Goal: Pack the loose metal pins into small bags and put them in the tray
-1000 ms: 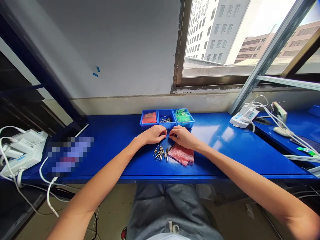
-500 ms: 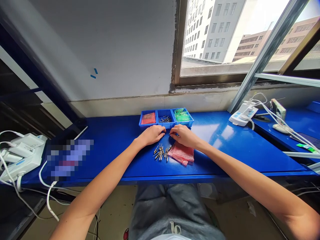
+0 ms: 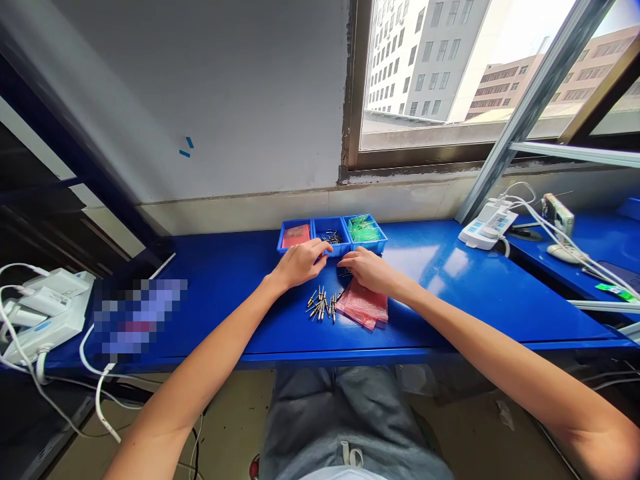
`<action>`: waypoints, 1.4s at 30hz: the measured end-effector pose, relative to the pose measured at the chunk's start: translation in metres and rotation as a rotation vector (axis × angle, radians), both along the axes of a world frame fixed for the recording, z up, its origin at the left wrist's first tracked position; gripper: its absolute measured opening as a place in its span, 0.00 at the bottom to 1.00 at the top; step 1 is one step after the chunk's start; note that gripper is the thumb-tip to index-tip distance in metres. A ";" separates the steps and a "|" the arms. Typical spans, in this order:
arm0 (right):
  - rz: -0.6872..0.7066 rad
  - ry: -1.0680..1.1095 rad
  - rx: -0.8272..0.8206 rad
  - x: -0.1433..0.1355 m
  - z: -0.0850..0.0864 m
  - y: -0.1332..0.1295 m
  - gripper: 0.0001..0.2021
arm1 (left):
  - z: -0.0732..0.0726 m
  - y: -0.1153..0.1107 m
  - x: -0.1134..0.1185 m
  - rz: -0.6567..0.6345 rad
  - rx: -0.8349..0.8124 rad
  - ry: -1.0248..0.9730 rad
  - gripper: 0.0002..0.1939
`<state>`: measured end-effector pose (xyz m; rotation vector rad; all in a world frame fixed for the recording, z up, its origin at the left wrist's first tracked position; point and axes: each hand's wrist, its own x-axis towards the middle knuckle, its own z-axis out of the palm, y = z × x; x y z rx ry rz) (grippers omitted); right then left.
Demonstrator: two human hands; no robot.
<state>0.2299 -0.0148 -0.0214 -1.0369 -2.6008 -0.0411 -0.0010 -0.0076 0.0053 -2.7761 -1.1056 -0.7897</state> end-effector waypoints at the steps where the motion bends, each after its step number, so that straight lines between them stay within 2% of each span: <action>1: 0.005 -0.026 0.009 0.000 0.001 0.000 0.19 | 0.005 0.000 -0.004 0.003 0.023 -0.013 0.11; 4: 0.011 -0.121 0.037 0.001 0.007 -0.003 0.17 | 0.022 0.002 -0.020 -0.011 0.040 -0.082 0.10; 9: -0.016 -0.215 0.089 -0.001 0.013 -0.008 0.12 | 0.040 0.007 -0.045 0.059 -0.154 -0.085 0.10; 12: -0.018 -0.220 0.109 -0.003 0.013 -0.009 0.11 | 0.044 0.007 -0.047 0.103 -0.255 0.013 0.11; 15: -0.013 -0.226 0.135 -0.005 0.013 -0.010 0.12 | 0.044 0.003 -0.043 0.180 -0.357 0.212 0.10; 18: -0.034 -0.208 0.136 -0.007 0.015 -0.012 0.10 | 0.042 -0.003 -0.036 0.321 -0.343 0.409 0.09; 20: -0.050 -0.184 0.114 -0.008 0.017 -0.013 0.10 | 0.039 -0.005 -0.033 0.345 -0.328 0.474 0.08; 25: -0.064 -0.165 0.074 -0.008 0.018 -0.014 0.11 | 0.032 -0.002 -0.029 0.214 -0.393 0.447 0.08; 28: -0.065 -0.141 0.060 -0.007 0.016 -0.013 0.10 | 0.029 -0.002 -0.025 0.124 -0.403 0.400 0.13; 37: -0.025 -0.059 0.036 -0.004 0.010 -0.009 0.11 | 0.009 -0.003 -0.015 0.072 -0.221 0.325 0.19; 42: -0.021 0.003 0.026 -0.005 0.011 -0.011 0.12 | 0.011 -0.002 -0.014 -0.005 -0.241 0.188 0.17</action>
